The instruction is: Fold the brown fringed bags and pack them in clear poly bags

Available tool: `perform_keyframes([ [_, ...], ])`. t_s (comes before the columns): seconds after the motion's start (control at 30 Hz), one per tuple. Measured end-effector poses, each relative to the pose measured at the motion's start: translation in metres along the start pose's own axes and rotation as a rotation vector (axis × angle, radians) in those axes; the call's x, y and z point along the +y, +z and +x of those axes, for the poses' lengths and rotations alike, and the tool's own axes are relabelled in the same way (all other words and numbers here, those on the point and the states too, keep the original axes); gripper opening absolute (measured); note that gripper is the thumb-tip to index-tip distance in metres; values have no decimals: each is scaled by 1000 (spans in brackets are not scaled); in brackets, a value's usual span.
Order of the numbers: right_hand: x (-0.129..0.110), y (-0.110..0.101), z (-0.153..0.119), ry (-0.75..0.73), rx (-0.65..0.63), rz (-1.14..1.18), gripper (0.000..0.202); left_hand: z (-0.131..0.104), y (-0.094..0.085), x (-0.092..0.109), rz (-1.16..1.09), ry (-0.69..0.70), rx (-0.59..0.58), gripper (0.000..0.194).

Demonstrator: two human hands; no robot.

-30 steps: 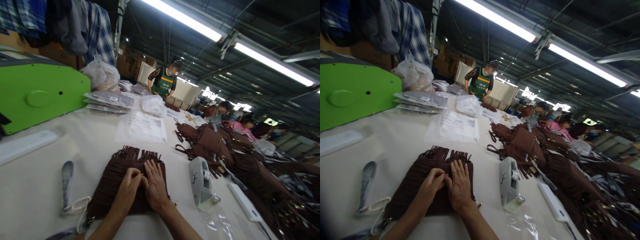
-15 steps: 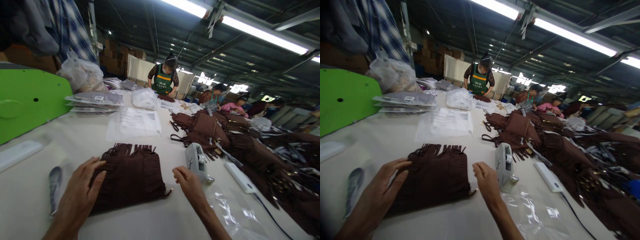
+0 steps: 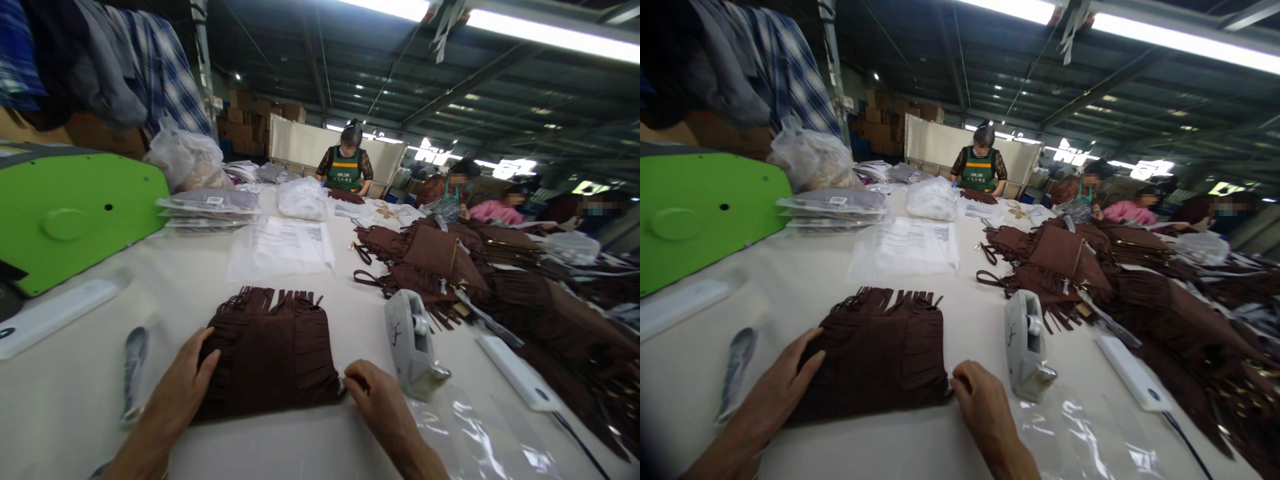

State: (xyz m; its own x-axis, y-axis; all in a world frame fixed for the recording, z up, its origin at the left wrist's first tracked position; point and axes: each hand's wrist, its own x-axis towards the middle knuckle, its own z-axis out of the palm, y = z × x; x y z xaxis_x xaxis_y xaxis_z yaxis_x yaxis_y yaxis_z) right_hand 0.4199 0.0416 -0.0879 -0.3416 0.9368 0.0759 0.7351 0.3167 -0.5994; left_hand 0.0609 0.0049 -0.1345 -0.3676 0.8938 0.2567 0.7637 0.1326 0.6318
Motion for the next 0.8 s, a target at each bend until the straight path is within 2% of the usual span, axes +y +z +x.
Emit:
perform_keyframes([
  [0.1,-4,5,-1,-169,-5,-136,14,0,-6,3,-18,-33,-5,61],
  [0.23,-2,26,3,-361,33,-280,19,-2,-16,13,-58,-82,-32,60],
  [0.4,12,47,13,-527,109,-270,19,-7,-21,24,-82,-97,-90,54],
  [0.57,14,55,14,-589,71,-208,15,-11,-19,26,-80,-119,-93,55],
  [0.67,9,59,11,-551,54,-78,12,-13,-16,23,-65,-111,-120,58],
  [0.8,11,56,12,-433,179,46,16,-18,2,15,-8,-40,-90,62],
])
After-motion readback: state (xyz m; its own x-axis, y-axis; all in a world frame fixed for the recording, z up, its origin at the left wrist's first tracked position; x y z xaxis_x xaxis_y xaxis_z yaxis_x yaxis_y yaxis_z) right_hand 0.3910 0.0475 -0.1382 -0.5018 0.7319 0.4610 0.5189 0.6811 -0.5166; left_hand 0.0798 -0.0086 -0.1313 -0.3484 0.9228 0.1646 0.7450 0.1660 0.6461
